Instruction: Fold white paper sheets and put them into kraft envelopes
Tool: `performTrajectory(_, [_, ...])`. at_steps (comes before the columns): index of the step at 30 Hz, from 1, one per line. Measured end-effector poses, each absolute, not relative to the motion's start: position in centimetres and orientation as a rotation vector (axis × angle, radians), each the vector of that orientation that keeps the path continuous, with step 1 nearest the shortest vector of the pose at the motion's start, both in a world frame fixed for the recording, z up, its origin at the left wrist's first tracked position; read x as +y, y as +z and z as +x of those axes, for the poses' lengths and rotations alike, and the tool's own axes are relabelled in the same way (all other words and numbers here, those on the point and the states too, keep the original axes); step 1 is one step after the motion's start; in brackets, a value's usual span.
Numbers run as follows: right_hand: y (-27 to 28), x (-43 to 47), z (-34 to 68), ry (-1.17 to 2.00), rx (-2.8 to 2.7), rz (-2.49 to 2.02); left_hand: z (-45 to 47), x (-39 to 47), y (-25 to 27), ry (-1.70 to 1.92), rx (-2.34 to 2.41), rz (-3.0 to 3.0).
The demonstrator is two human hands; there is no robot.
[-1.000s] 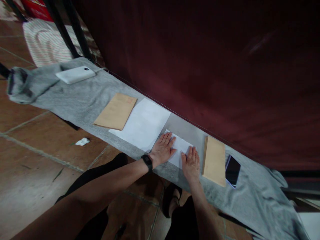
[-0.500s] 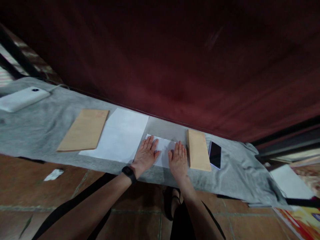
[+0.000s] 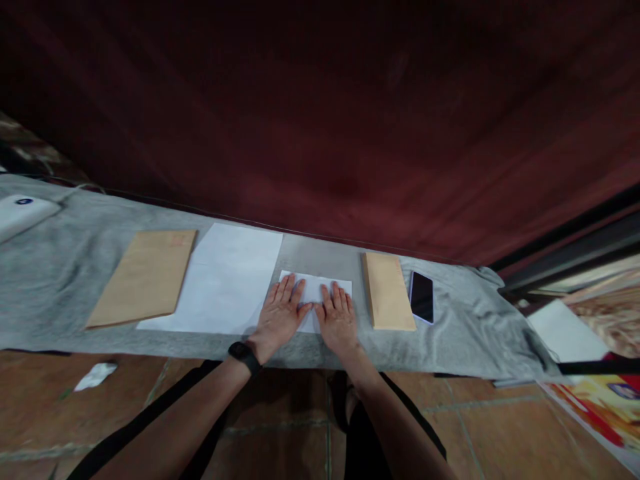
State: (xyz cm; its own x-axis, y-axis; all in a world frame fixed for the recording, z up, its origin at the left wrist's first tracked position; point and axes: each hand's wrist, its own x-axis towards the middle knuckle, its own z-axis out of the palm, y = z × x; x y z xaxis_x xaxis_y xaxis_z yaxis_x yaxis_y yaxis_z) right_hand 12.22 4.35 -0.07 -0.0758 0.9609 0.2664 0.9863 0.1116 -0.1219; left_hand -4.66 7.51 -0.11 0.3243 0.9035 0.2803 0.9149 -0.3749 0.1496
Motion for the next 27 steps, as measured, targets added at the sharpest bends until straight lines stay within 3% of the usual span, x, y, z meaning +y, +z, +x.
performTrajectory(16, [-0.4,4.3,12.6,-0.145,-2.176,-1.921,-3.1,3.7,0.2,-0.514,-1.519,-2.728])
performTrajectory(27, [-1.4,4.1,14.5,-0.230,-2.142,-1.845,-4.6,3.2,0.4,-0.470,-1.670,-2.689])
